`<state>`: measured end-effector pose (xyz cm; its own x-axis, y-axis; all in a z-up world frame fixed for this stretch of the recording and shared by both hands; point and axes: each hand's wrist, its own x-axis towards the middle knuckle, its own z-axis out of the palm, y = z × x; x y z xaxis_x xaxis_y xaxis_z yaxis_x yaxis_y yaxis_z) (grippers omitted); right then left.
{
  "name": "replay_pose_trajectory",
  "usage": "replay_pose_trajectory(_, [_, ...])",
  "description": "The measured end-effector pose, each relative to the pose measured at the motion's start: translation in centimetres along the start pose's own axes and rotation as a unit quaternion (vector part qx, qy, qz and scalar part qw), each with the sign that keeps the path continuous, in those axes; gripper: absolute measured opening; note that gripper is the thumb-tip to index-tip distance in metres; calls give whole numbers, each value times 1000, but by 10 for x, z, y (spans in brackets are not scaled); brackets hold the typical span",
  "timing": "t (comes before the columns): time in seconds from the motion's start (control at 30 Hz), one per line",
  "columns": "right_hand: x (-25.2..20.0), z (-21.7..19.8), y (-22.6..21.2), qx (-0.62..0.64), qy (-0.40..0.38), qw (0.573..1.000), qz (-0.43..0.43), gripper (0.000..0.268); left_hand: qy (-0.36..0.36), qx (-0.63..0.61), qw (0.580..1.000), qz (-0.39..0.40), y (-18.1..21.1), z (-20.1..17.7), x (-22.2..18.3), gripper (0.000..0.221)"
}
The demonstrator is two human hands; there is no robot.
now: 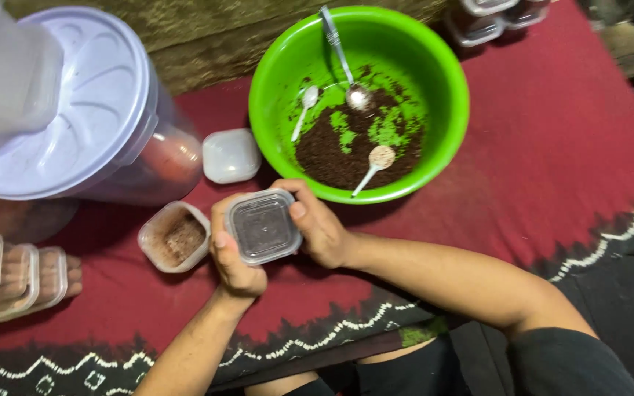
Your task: Filling small plastic containers with dark granular material using a spoon and then closing them with lids.
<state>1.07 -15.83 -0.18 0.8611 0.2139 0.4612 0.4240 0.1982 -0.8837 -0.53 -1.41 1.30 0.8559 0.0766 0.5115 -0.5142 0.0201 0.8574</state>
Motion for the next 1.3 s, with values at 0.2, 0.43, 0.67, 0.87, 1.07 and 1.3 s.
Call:
replay_pose_trajectory(0.2, [-7, -1, -2, -60, 10, 998, -35, 51, 2, -9, 999, 38, -5, 0, 1, 66])
replay_pose_trajectory(0.43, [-9, 4, -49, -162, -21, 987, -13, 55, 3, -49, 999, -1, -13, -1, 3, 70])
replay_pose_trajectory(0.67, [-45, -20, -111, -286, -126, 947, 82, 67, -149, 27, 988, -23, 14, -16, -2, 65])
replay_pose_trajectory(0.87, [-111, -47, -155, -419, -114, 901, -5, 76, -303, 45, 947, -93, 39, 2, -24, 58])
replay_pose_trajectory(1.07, [-139, -86, -145, -393, -50, 906, -148, 57, -332, -18, 934, -129, 46, 60, -52, 60])
replay_pose_trajectory(1.3, [-157, -180, -134, -457, 114, 874, -115, 52, -391, 20, 904, -170, 37, 126, -45, 97])
